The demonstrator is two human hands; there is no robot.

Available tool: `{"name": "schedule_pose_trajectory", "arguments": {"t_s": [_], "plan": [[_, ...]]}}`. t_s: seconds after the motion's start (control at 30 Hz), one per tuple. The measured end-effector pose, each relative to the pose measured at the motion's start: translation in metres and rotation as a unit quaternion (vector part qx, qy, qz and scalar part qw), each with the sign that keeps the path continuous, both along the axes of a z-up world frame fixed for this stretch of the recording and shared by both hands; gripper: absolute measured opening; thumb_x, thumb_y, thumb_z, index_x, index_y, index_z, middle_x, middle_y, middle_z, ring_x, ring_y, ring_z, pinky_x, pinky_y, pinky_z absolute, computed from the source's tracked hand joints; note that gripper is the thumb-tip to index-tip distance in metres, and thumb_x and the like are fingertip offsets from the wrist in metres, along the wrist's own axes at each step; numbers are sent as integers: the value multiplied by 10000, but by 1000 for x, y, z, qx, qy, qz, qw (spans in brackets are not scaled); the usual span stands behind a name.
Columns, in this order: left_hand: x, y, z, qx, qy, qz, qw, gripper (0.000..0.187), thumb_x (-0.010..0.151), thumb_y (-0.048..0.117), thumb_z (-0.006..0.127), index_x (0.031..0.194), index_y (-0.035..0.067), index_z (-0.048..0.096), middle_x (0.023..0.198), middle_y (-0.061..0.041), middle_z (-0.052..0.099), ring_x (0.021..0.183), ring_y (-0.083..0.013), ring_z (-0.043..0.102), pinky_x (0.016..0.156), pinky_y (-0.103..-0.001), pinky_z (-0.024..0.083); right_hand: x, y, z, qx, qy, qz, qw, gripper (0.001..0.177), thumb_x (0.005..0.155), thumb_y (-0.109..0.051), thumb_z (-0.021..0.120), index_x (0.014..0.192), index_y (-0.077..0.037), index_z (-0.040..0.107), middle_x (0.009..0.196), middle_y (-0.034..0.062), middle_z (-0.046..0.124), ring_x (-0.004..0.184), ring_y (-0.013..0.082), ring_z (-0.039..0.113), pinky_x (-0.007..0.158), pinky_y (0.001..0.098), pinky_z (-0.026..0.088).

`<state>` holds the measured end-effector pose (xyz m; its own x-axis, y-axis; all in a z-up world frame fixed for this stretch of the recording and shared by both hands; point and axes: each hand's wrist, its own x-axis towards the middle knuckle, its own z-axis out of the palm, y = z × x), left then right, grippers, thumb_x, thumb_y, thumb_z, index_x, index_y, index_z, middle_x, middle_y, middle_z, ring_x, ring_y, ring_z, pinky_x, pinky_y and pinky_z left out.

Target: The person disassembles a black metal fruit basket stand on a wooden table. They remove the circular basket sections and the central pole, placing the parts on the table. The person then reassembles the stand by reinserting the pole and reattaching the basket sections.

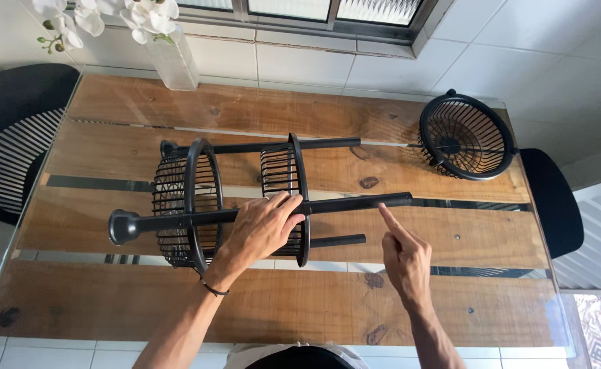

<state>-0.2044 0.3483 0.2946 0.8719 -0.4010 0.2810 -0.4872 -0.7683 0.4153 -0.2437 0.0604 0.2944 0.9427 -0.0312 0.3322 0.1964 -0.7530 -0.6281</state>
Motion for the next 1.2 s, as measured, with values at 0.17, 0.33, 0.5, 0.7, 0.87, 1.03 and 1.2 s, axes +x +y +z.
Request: {"name": "schedule_pose_trajectory", "arguments": {"t_s": [0.17, 0.33, 0.5, 0.7, 0.87, 1.03, 1.2], "plan": [[-1, 0, 4, 22, 19, 8, 1000, 369, 955, 356, 641, 1186, 67, 635, 1023, -92, 706, 785, -280, 719, 635, -457, 540, 42, 3, 26, -149, -136, 231, 952, 484, 818, -140, 746, 1297, -181, 690, 876, 57, 705, 792, 198, 604, 711, 363, 546], [3, 6, 0, 25, 30, -3, 999, 368, 968, 335, 628, 1203, 52, 612, 1018, -115, 722, 832, -310, 721, 685, -483, 536, 121, 12, 32, -189, 31, 469, 862, 484, 843, -377, 743, 1268, -146, 713, 1061, 42, 737, 915, 199, 683, 845, 408, 548], [12, -1, -15, 40, 51, 3, 998, 451, 978, 370, 547, 1232, 0, 584, 955, -164, 700, 725, -284, 684, 673, -499, 529, 145, 7, 17, -301, 365, 356, 806, 578, 816, -693, 655, 850, -123, 748, 704, 62, 605, 744, 242, 625, 659, 432, 469], [21, -23, -34, 126, 96, 86, 984, 640, 839, 620, 618, 983, -3, 629, 677, -112, 637, 555, -243, 589, 578, -481, 472, 143, 15, 0, -311, 377, 340, 803, 542, 829, -649, 712, 746, -117, 771, 519, 35, 571, 514, 188, 532, 508, 410, 399], [30, -16, -35, 149, 99, 95, 979, 555, 823, 602, 675, 770, 49, 663, 573, -104, 620, 522, -240, 569, 553, -449, 438, 121, 23, 6, -333, 291, 249, 862, 328, 939, -421, 655, 850, -125, 763, 561, 41, 653, 439, 174, 587, 444, 369, 507], [35, -17, -31, 136, 73, 109, 982, 550, 783, 587, 728, 758, 38, 694, 612, -155, 660, 578, -278, 624, 620, -473, 452, 117, 22, 8, -374, 143, 242, 884, 288, 935, -376, 683, 917, -96, 746, 651, 86, 682, 553, 206, 670, 439, 366, 557], [40, -18, -36, 130, 32, 117, 984, 537, 753, 582, 750, 775, 46, 709, 671, -161, 679, 637, -292, 639, 654, -487, 441, 112, 18, -1, -285, -56, 268, 919, 176, 904, -241, 662, 960, -107, 761, 691, 87, 711, 614, 249, 699, 416, 396, 539]]}}
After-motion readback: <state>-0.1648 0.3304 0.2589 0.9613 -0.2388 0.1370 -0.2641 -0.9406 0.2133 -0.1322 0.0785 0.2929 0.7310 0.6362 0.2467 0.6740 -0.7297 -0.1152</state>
